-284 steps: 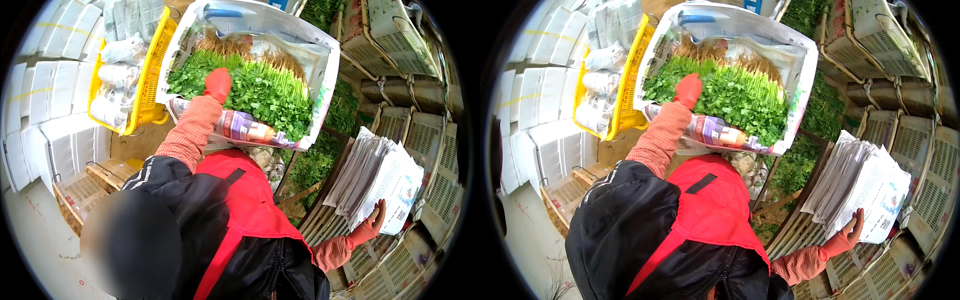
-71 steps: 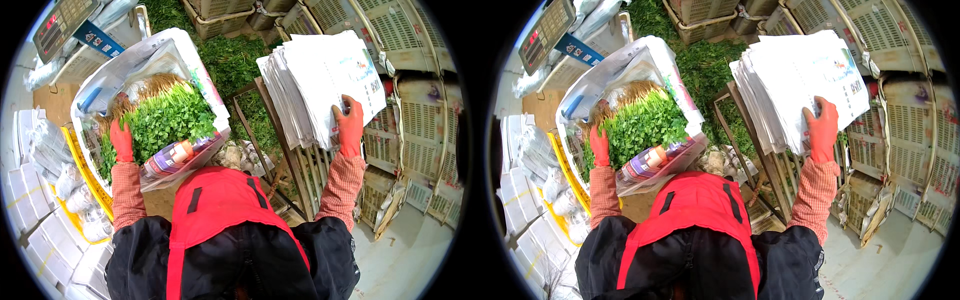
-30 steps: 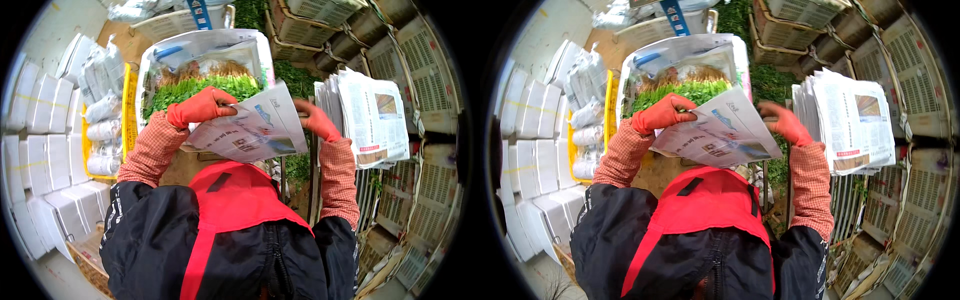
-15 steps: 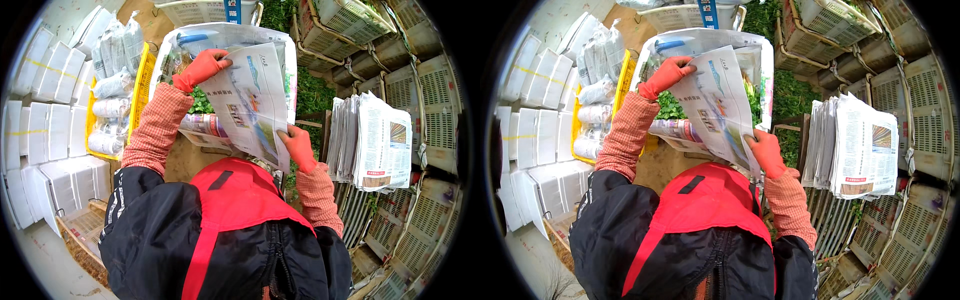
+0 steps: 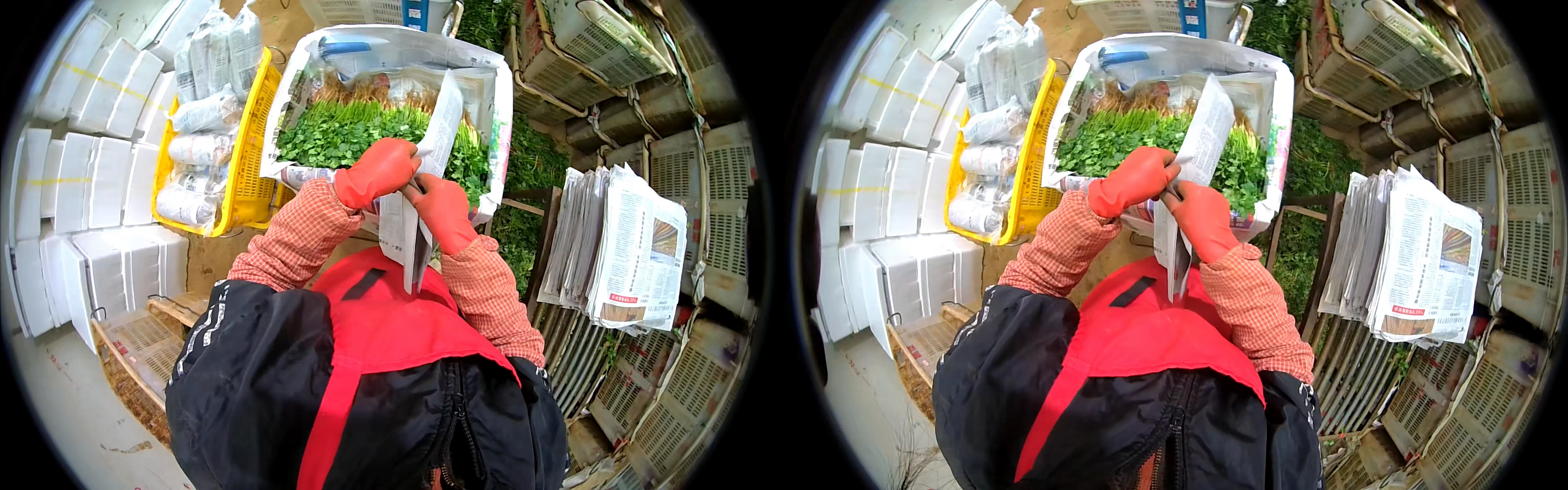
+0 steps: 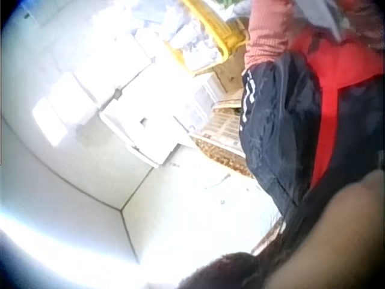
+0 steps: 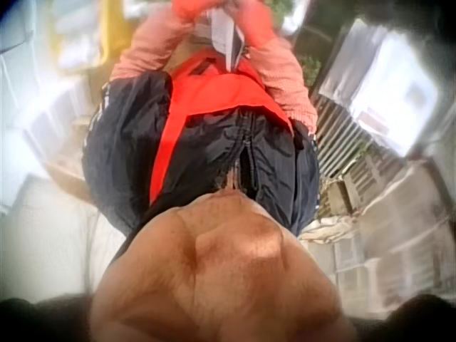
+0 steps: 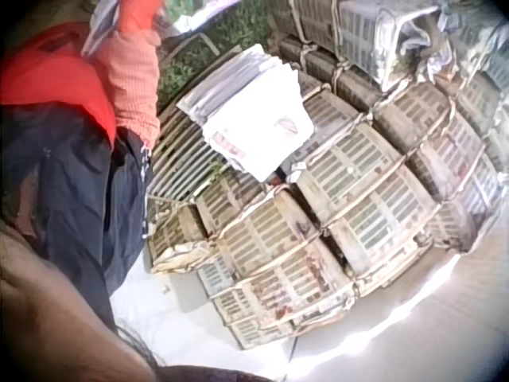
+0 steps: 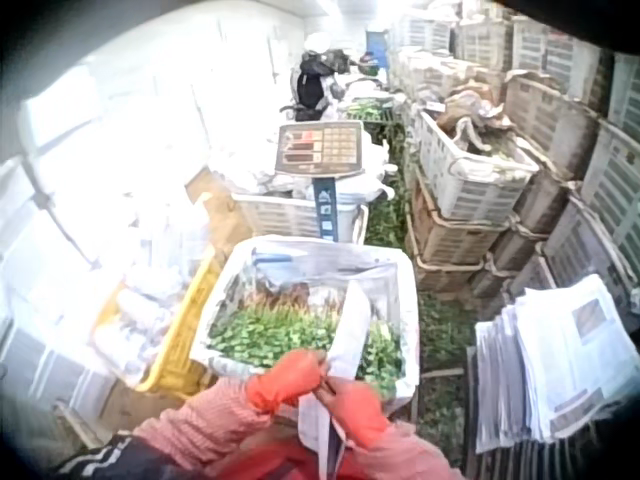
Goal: The person gathers bunches of leafy green vegetables from a metal rack and arranges them into a wicker basket. They use a rubber band to tie the stems of the vegetables together, then place the completed bundles into a cardboard box lined with newspaper.
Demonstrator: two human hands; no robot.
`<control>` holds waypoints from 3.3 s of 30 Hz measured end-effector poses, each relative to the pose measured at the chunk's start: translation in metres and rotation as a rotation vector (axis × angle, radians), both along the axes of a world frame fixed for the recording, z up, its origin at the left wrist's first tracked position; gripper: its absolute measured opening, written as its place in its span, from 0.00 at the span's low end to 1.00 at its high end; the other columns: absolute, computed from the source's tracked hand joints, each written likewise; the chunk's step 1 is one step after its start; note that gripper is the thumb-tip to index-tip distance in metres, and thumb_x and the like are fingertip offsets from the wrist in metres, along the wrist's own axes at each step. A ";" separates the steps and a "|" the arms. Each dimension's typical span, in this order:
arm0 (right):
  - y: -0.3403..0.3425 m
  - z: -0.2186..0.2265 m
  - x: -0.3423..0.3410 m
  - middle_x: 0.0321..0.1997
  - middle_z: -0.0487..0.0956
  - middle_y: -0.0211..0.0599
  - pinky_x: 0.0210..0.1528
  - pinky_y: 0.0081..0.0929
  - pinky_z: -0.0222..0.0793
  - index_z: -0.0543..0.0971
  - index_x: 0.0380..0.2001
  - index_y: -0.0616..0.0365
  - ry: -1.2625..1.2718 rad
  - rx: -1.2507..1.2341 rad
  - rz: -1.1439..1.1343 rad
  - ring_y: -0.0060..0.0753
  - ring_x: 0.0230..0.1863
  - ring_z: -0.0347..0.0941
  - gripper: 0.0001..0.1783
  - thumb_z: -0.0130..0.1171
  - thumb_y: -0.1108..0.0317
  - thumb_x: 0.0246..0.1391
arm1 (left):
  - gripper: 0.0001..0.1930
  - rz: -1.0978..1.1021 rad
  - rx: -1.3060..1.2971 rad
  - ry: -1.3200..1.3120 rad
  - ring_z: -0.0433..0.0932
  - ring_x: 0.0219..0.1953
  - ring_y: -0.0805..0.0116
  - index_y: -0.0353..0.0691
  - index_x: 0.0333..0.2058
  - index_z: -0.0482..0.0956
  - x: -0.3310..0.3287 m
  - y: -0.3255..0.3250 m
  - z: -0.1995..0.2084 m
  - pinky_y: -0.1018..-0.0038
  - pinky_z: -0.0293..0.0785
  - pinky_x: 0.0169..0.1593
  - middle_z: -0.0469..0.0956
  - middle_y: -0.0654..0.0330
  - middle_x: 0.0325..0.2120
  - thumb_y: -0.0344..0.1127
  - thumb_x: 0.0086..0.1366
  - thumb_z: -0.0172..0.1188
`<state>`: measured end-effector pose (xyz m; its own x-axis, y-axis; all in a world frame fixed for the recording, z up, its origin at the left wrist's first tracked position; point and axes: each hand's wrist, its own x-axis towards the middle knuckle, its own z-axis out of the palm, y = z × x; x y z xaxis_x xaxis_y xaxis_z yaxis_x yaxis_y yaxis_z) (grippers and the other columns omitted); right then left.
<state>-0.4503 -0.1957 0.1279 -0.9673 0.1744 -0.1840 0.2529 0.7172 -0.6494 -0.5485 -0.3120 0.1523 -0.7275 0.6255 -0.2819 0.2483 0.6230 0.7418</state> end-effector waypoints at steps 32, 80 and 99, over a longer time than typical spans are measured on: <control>0.189 -0.136 -0.105 0.29 0.81 0.44 0.30 0.32 0.71 0.79 0.38 0.68 -0.134 0.054 -0.405 0.36 0.25 0.76 0.20 0.58 0.60 0.51 | 0.19 0.670 -0.110 0.004 0.79 0.39 0.55 0.31 0.42 0.78 -0.267 -0.191 -0.167 0.66 0.72 0.45 0.80 0.49 0.36 0.37 0.55 0.59; -0.071 -0.116 0.351 0.46 0.77 0.48 0.49 0.38 0.68 0.77 0.43 0.57 0.319 -0.135 -1.853 0.48 0.46 0.73 0.17 0.57 0.63 0.51 | 0.17 -1.161 0.515 0.007 0.76 0.48 0.65 0.36 0.48 0.75 0.191 0.239 -0.098 0.74 0.69 0.52 0.78 0.55 0.46 0.20 0.62 0.46; -0.502 -0.270 0.613 0.48 0.76 0.52 0.51 0.37 0.68 0.75 0.48 0.63 -0.299 -0.067 -2.986 0.51 0.49 0.72 0.24 0.62 0.67 0.45 | 0.21 -1.481 0.587 0.621 0.66 0.57 0.48 0.31 0.53 0.69 0.555 0.216 -0.184 0.61 0.61 0.60 0.67 0.44 0.54 0.30 0.60 0.54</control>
